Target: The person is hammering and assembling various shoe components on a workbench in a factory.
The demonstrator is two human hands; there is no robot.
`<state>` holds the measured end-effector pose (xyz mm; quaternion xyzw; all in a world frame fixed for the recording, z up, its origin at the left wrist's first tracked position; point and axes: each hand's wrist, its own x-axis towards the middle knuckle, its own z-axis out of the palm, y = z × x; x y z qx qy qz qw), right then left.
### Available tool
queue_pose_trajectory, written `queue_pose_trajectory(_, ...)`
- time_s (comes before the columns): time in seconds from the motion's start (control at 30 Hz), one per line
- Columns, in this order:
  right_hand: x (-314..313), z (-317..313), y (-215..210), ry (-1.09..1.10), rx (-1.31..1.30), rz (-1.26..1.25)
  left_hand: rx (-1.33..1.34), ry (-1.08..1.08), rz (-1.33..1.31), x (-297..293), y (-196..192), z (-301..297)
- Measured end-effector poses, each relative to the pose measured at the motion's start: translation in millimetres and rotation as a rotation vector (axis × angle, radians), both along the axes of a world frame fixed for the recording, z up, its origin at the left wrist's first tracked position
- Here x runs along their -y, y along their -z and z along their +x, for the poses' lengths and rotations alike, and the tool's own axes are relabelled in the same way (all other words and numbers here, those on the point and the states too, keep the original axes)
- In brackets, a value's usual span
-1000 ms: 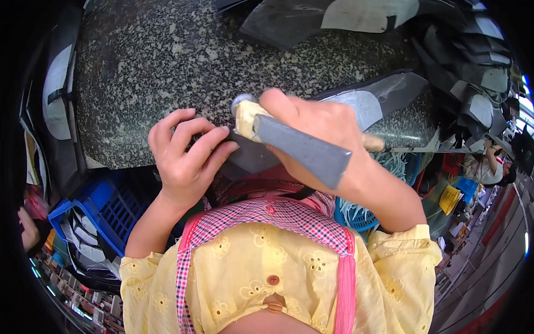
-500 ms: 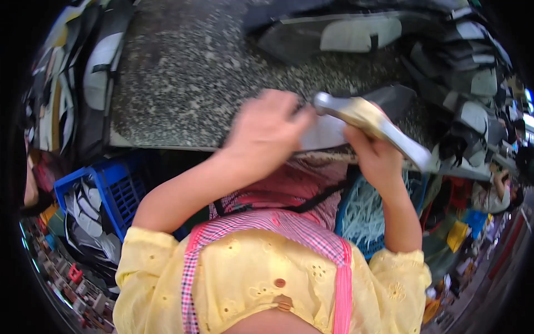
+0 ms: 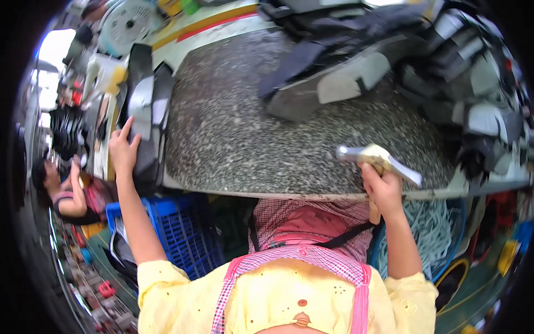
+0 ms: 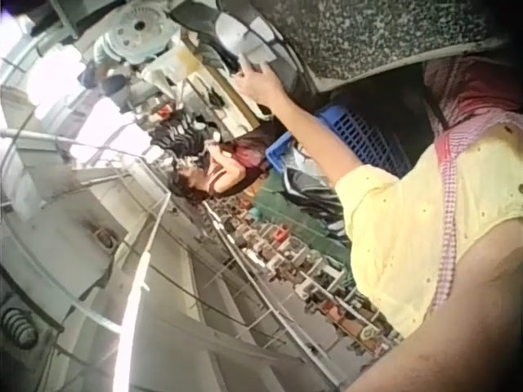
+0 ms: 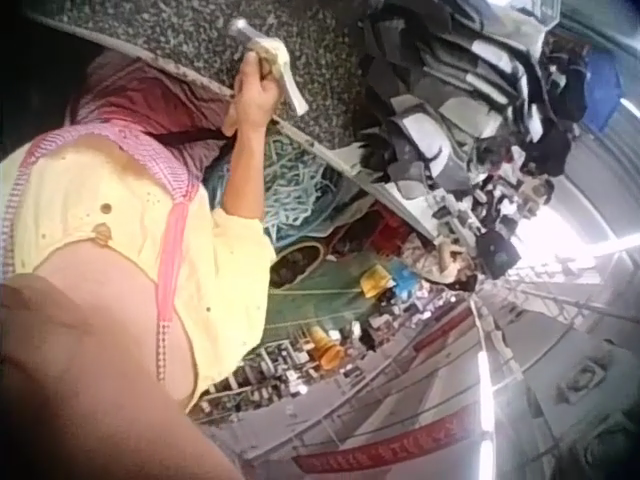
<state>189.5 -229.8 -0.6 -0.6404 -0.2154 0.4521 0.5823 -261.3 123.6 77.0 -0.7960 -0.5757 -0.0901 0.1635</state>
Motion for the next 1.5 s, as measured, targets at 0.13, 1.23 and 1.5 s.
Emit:
queue_pose_trajectory(0.13,-10.9,0.1,0.7,-0.067,-0.077,-0.061,0.101,0.213,0.282,32.5,-23.7,105.1)
queue_pose_trajectory(1.23,-11.6,-2.2,-5.9,-0.171,0.136,0.097,0.185,0.783,-1.03,-31.1,-8.1,285.9)
queue_pose_trajectory(1.5,-38.2,21.3,-31.8,-0.096,0.207,-0.048,0.316,0.954,-0.591,28.8,-23.7,375.5)
